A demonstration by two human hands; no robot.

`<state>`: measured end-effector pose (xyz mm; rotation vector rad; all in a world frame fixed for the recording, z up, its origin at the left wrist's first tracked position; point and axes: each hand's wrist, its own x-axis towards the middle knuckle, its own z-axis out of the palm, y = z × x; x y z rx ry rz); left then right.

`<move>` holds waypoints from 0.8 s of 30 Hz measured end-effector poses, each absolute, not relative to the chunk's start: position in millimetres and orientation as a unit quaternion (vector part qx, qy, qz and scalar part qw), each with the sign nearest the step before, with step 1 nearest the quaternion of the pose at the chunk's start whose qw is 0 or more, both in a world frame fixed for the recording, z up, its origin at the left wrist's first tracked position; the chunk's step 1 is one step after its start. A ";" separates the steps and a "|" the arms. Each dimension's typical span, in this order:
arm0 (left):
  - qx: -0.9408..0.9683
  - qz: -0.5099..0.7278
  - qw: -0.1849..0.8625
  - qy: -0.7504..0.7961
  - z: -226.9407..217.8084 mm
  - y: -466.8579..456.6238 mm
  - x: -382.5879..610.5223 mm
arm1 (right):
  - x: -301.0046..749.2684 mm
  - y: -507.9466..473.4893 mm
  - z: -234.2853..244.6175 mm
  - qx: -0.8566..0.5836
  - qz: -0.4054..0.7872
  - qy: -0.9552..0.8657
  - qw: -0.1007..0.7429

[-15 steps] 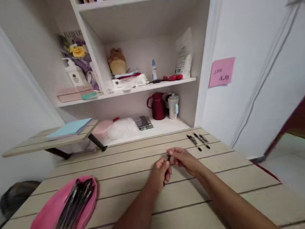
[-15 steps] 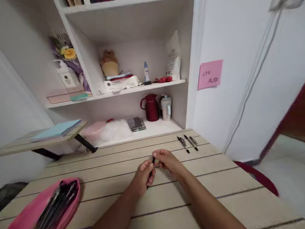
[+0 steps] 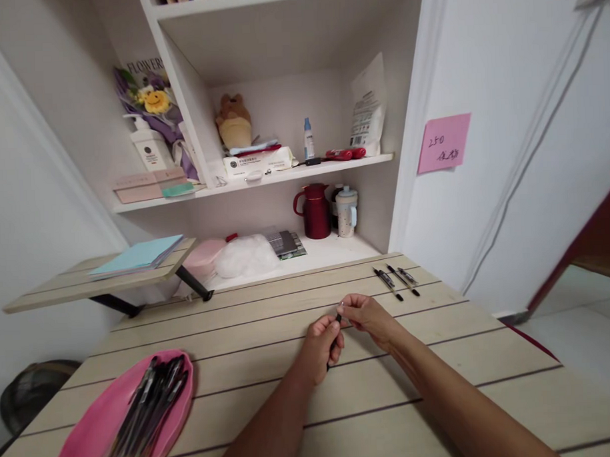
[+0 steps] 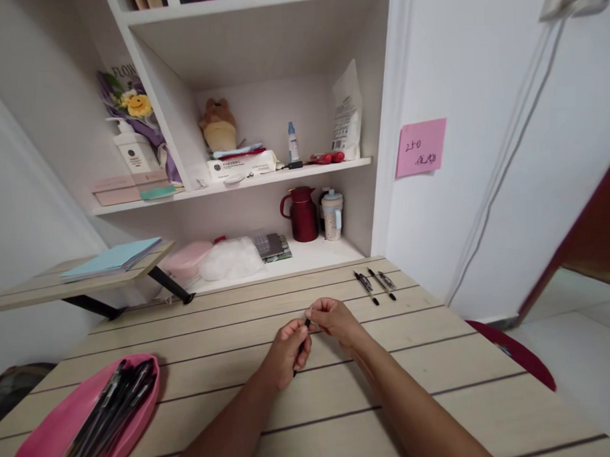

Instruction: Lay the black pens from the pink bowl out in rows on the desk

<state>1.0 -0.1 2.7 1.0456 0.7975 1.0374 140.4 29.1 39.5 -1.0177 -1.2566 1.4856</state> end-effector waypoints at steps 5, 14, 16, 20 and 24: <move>0.454 0.467 0.672 0.351 3.8 -1.3 0.9 | 151.4 40.9 33.9 -0.461 0.546 -0.476 0.512; 0.437 0.468 0.687 0.345 2.7 0.3 0.6 | 167.8 49.5 25.1 -0.545 0.352 -0.597 0.472; 0.438 0.468 0.686 0.345 1.8 1.0 0.6 | 157.8 42.1 30.8 -0.472 0.489 -0.575 0.457; 0.438 0.466 0.686 0.347 1.1 1.8 0.8 | 138.3 31.3 36.0 -0.403 0.602 -0.519 0.454; 0.438 0.467 0.682 0.352 2.0 0.9 1.0 | 139.7 35.4 35.7 -0.433 0.567 -0.539 0.447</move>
